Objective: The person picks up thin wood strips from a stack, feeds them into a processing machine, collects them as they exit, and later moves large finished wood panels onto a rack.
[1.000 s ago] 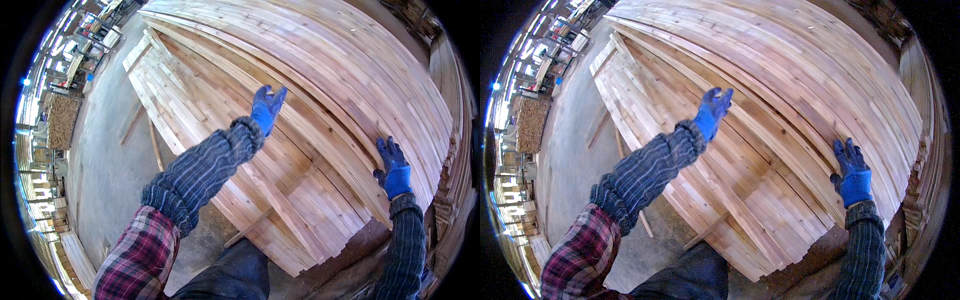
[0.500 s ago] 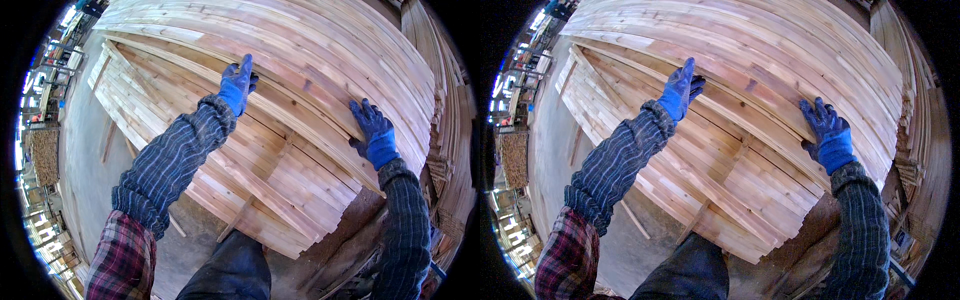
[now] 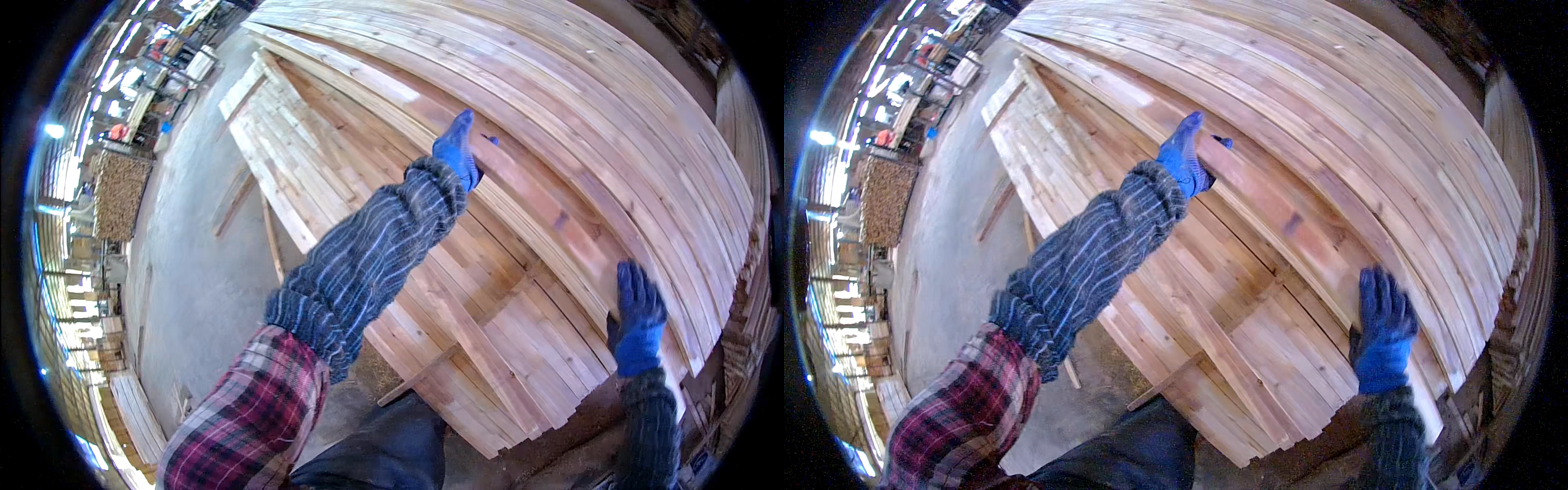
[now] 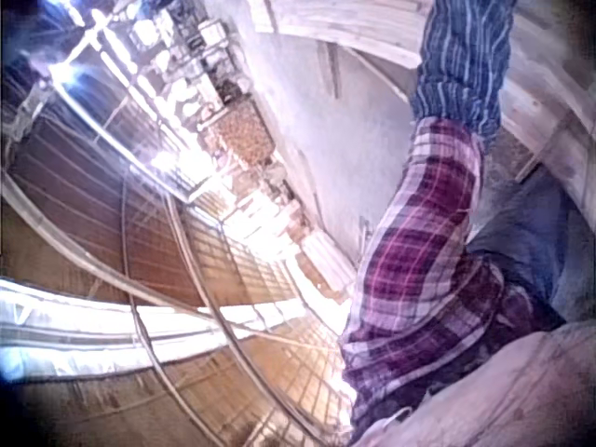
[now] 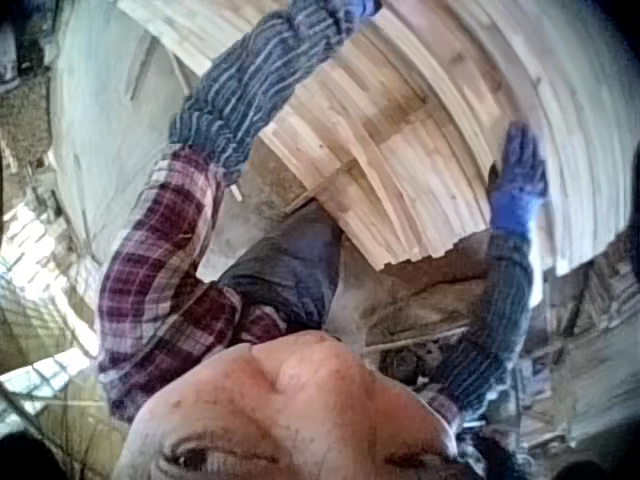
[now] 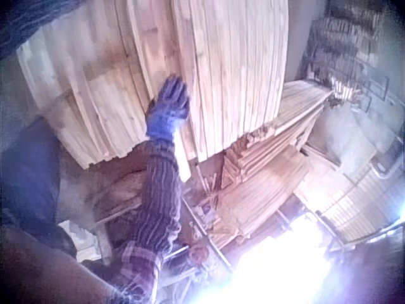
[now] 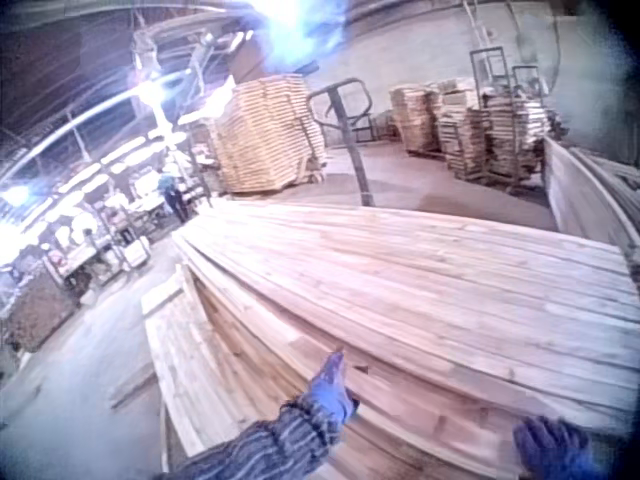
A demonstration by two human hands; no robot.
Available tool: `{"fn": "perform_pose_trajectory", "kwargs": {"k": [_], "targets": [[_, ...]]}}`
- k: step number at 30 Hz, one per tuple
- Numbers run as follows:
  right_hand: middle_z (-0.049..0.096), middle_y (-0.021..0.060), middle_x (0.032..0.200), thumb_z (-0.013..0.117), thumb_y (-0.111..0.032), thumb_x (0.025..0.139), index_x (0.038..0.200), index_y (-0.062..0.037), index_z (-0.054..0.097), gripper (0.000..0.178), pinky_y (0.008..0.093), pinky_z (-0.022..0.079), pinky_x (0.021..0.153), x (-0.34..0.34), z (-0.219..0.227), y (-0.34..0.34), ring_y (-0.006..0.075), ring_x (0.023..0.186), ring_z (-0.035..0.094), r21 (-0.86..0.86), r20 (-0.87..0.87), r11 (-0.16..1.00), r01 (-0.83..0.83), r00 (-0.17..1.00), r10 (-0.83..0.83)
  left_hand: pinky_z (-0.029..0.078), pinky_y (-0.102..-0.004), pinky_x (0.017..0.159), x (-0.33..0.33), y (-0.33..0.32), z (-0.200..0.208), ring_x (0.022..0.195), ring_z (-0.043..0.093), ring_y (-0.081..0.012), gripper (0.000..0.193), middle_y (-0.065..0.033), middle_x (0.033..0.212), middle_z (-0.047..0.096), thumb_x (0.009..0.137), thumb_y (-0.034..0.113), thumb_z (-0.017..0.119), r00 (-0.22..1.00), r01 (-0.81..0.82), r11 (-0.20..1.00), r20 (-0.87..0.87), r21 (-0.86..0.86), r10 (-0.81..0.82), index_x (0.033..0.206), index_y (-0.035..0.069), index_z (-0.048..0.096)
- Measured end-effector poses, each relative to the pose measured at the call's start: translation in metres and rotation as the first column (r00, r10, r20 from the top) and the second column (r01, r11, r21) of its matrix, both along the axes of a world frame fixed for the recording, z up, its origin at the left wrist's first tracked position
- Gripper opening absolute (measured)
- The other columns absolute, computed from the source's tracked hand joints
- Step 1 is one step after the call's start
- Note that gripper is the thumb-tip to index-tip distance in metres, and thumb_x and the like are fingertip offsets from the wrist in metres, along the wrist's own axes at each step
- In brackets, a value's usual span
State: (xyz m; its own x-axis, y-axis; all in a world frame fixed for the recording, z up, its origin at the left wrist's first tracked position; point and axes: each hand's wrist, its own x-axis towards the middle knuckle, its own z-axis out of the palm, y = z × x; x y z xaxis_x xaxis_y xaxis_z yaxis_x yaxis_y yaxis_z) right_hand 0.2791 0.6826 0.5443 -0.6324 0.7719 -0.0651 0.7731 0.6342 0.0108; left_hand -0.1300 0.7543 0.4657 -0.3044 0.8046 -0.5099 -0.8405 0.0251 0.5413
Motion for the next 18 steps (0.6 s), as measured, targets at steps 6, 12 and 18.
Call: {"fn": "perform_pose_trajectory", "kwargs": {"k": [6, 12, 18], "targets": [[0.07, 0.0158, 0.107, 0.08, -0.016, 0.064, 0.147, -0.0199, 0.045, 0.09, 0.0466, 0.055, 0.083, 0.015, -0.034, -0.094, 0.0359, 0.096, 0.068, -0.463, -0.221, 0.835, 0.296, 0.874, -0.432, 0.044, -0.0476, 0.109, 0.022, -0.119, -0.019, 0.123, 0.052, -0.0341, 0.052, -0.0213, 0.134, 0.05, 0.096, 0.027, 0.065, 1.0, 0.02, 0.991, 0.018, 0.134, -0.022, 0.137, 0.007, 0.04], [0.071, 0.0128, 0.098, 0.083, -0.021, 0.061, 0.132, -0.0199, 0.06, 0.074, 0.0459, 0.054, 0.081, 0.028, -0.116, -0.198, 0.0344, 0.091, 0.068, -0.523, -0.245, 0.826, 0.211, 0.89, -0.383, 0.043, -0.0483, 0.109, 0.019, -0.227, -0.065, 0.127, 0.05, -0.0355, 0.054, -0.0206, 0.137, 0.05, 0.091, 0.029, 0.071, 0.995, 0.059, 0.992, 0.087, -0.116, -0.049, 0.133, 0.008, 0.045], [0.071, 0.012, 0.102, 0.082, -0.023, 0.066, 0.126, -0.0169, 0.062, 0.064, 0.0446, 0.054, 0.082, -0.028, -0.125, -0.219, 0.0328, 0.092, 0.068, -0.595, -0.189, 0.761, 0.258, 0.875, -0.445, 0.053, -0.0429, 0.096, -0.022, -0.237, -0.112, 0.11, 0.061, -0.0286, 0.05, -0.0145, 0.119, 0.058, 0.088, 0.029, 0.075, 0.995, 0.036, 0.946, -0.076, -0.321, -0.063, 0.126, 0.009, 0.048]]}}
